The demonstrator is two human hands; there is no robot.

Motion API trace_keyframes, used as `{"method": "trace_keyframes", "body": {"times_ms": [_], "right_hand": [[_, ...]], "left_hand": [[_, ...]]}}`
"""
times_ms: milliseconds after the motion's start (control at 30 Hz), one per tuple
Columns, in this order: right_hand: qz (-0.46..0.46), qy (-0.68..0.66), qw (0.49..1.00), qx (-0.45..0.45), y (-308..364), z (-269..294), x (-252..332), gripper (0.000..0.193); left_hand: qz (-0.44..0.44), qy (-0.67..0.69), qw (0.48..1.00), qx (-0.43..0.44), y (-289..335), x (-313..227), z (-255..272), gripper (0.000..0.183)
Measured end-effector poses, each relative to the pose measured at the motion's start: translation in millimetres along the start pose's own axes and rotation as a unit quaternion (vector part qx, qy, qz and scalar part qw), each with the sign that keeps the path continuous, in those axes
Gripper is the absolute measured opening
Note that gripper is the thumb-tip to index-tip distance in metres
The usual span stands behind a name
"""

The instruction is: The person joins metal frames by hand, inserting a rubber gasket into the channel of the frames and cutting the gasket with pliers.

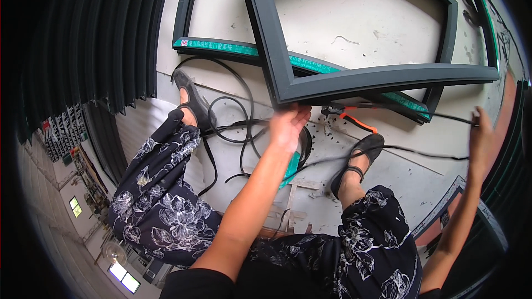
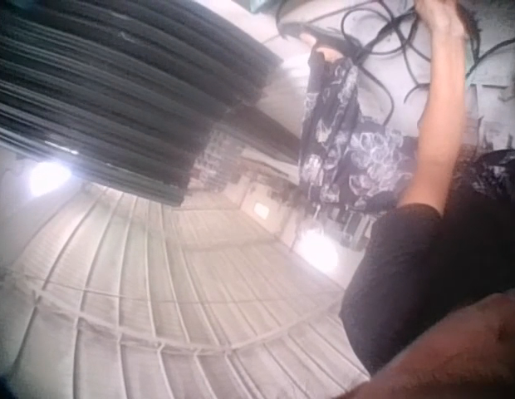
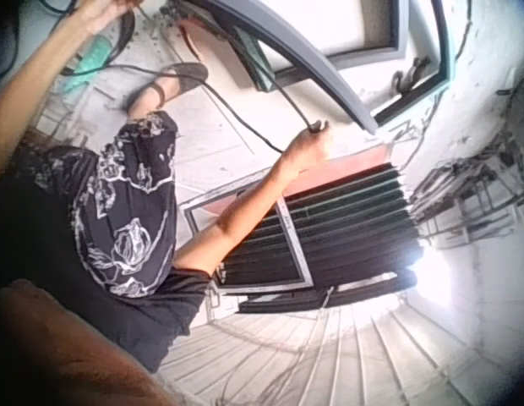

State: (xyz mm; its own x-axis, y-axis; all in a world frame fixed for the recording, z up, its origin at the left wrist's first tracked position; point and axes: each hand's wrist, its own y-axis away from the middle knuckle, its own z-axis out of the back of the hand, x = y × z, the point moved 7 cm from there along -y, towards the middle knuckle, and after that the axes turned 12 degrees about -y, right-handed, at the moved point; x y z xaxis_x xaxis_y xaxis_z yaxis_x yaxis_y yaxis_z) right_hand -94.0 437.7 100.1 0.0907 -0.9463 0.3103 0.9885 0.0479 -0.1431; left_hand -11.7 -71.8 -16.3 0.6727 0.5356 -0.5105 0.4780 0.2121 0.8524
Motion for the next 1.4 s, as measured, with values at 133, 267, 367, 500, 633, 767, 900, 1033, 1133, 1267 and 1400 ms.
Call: {"method": "trace_keyframes", "body": {"times_ms": [133, 267, 367, 500, 633, 767, 900, 1033, 1133, 1267, 1400], "right_hand": [[-0.009, 0.13, 0.991, -0.027, -70.3, 14.1, 36.9, 0.03], [0.129, -0.074, 0.986, 0.074, -119.0, -57.0, 112.0, 0.025], [0.063, -0.126, 0.978, 0.154, -98.9, -104.2, 117.9, 0.018], [0.122, -0.107, 0.98, 0.113, -79.6, -111.6, 153.3, 0.028], [0.147, -0.113, 0.981, 0.063, -56.8, -117.8, 193.1, 0.031], [0.124, -0.131, 0.982, 0.062, -34.1, -129.8, 231.9, 0.031], [0.095, -0.164, 0.979, 0.074, -25.8, -135.5, 256.4, 0.031], [0.064, -0.153, 0.977, 0.133, -28.5, -129.0, 255.2, 0.02], [0.029, -0.167, 0.977, 0.129, -23.1, -108.5, 234.7, 0.011], [0.007, -0.19, 0.974, 0.127, -22.1, -63.9, 214.9, 0.016], [-0.206, -0.423, 0.822, 0.32, 3.4, -30.9, 174.7, 0.037]], "left_hand": [[-0.001, -0.017, 1.0, 0.0, -2.8, -5.7, 7.1, 0.012], [0.015, 0.012, 1.0, 0.005, -16.5, -1.0, 11.2, 0.019], [0.05, -0.002, 0.998, -0.035, -31.9, -9.3, 29.4, 0.031], [0.059, -0.027, 0.995, -0.075, -55.0, -34.5, 62.9, 0.027], [0.053, -0.07, 0.994, -0.066, -71.5, -75.0, 101.8, 0.021], [0.052, -0.087, 0.993, -0.058, -86.6, -111.7, 129.0, 0.023], [0.016, -0.062, 0.998, -0.027, -84.7, -134.8, 133.9, 0.026], [0.009, -0.06, 0.997, 0.043, -91.5, -116.3, 133.4, 0.015], [0.003, -0.025, 0.999, 0.022, -93.7, -105.6, 126.7, 0.015], [-0.017, -0.024, 0.999, 0.023, -85.8, -109.6, 136.9, 0.017], [-0.024, 0.001, 0.999, 0.035, -86.1, -103.2, 124.2, 0.021]]}}
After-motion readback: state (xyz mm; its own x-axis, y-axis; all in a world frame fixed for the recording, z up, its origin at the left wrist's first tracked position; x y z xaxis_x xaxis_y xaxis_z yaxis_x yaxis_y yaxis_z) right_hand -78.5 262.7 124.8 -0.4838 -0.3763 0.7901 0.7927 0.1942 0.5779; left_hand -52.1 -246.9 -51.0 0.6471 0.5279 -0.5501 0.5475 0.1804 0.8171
